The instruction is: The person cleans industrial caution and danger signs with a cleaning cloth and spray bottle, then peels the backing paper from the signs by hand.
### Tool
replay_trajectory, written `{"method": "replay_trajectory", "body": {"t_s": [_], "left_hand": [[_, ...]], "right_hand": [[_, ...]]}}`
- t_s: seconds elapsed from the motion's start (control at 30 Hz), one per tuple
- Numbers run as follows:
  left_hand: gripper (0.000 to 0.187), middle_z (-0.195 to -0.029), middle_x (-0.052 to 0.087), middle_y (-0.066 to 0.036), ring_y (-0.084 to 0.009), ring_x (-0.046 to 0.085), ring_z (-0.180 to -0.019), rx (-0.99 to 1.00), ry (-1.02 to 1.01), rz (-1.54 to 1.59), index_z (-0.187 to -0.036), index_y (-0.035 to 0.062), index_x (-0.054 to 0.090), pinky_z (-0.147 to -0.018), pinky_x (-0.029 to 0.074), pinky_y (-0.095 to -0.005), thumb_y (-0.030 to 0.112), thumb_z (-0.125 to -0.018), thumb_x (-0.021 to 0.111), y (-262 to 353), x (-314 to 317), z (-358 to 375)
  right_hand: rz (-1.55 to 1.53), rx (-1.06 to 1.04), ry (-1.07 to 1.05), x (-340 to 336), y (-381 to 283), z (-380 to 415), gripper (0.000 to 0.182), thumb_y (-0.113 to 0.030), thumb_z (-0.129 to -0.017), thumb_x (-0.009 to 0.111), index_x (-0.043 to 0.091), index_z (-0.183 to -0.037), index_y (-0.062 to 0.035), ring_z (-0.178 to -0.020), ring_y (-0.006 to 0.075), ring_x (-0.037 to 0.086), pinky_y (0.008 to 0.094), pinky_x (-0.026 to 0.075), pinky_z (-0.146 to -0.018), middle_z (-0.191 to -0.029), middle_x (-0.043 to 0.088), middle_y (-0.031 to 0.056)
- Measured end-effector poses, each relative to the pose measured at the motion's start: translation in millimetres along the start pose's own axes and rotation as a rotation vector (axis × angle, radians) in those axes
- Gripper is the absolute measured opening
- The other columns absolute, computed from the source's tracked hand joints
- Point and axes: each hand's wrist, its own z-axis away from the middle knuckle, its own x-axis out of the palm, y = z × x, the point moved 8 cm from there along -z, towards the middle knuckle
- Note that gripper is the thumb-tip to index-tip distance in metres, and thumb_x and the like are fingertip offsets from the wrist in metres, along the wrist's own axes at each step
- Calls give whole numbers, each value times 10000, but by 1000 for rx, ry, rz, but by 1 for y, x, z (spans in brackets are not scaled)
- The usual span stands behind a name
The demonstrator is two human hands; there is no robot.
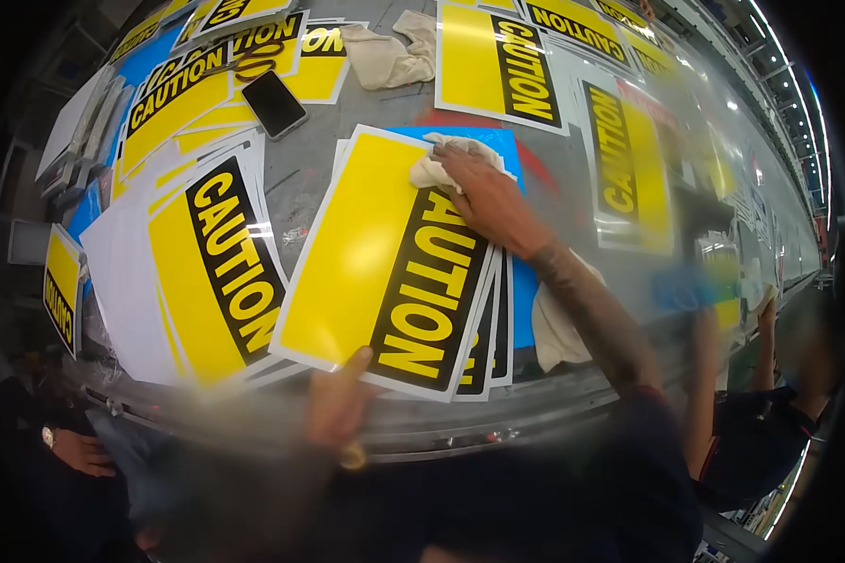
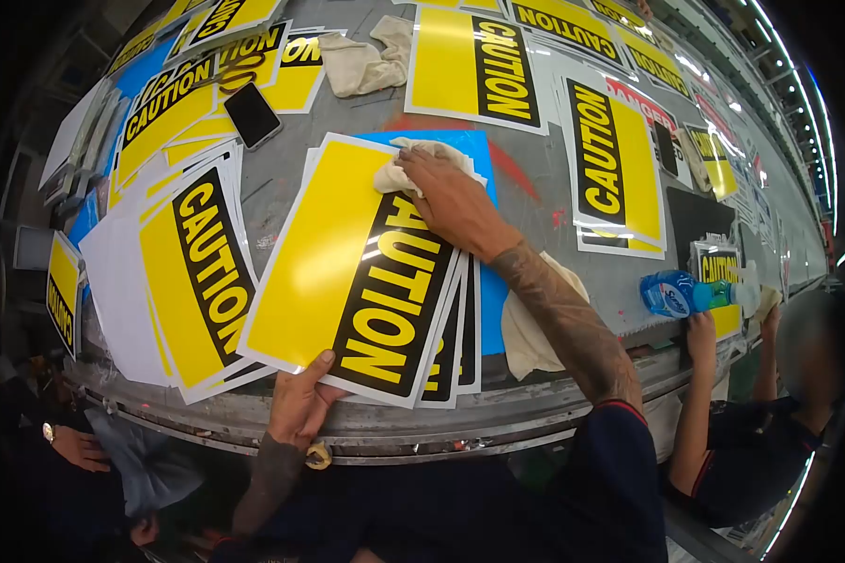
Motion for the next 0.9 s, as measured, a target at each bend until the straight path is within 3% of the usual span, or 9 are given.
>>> {"method": "replay_trajectory", "body": {"t_s": [0.13,0.2,0.27,0.37,0.43,0.5,0.6,0.77,0.9], "left_hand": [[487,-1423,629,-207,-378,693,-1255,9,88,186,-1507,-12,466,-918,689,-534,-13,-1048,630,8,9,3],[489,-1431,624,-206,-378,689,-1262,105,20,17,-1509,-10,464,-926,684,-542,-14,-1049,629,0,-2,-5],[491,-1431,625,-207,-382,690,-1260,-2,71,79,-1509,-14,464,-945,671,-563,-14,-1048,631,1,2,0],[487,-1430,624,-209,-386,692,-1256,81,36,19,-1505,-20,465,-948,667,-575,-16,-1047,630,0,2,-4],[482,-1437,619,-211,-388,692,-1255,125,9,-10,-1502,-22,466,-945,668,-576,-16,-1048,627,2,3,-8],[479,-1457,603,-217,-391,692,-1255,44,-23,15,-1504,-23,463,-957,660,-584,-12,-1052,621,9,12,2],[487,-1458,603,-211,-389,671,-1288,11,13,269,-1510,-23,456,-1013,632,-588,-16,-1051,620,11,19,2],[465,-1459,604,-207,-396,657,-1303,-41,7,428,-1513,-10,458,-1041,599,-615,2,-1068,593,9,19,1],[460,-1412,648,-202,-360,669,-1277,-146,-163,487,-1459,-22,506,-1074,575,-515,335,-1171,459,0,23,-2]], "right_hand": [[-79,-265,-146,15,-53,18,512,-29,-967,616,583,-1478,-57,-1400,365,577,462,387,-1243,-1488,634,175],[-58,-142,-34,11,-12,0,502,-40,-974,613,586,-1475,-54,-1410,359,571,461,388,-1243,-1493,632,174],[4,-23,-2,8,19,-17,501,-62,-984,608,584,-1485,-52,-1429,344,562,458,387,-1249,-1494,634,171],[39,-171,-1,25,-32,9,512,-37,-955,600,585,-1467,-32,-1438,358,548,451,383,-1250,-1513,611,185],[-58,-73,12,12,-6,-4,518,-28,-949,605,580,-1466,-24,-1450,362,534,463,370,-1256,-1515,604,196],[-176,65,13,6,21,12,525,-18,-942,610,575,-1466,-16,-1462,366,519,475,356,-1263,-1518,597,208],[76,59,161,-8,22,22,520,-27,-954,611,563,-1471,-5,-1456,382,520,486,369,-1252,-1513,594,223],[-143,117,43,31,-93,90,576,94,-901,594,554,-1470,14,-1452,421,510,487,377,-1251,-1516,572,254],[-515,-33,-159,53,-198,145,667,104,-850,618,547,-1503,-14,-1490,403,485,483,384,-1252,-1553,553,220]]}}
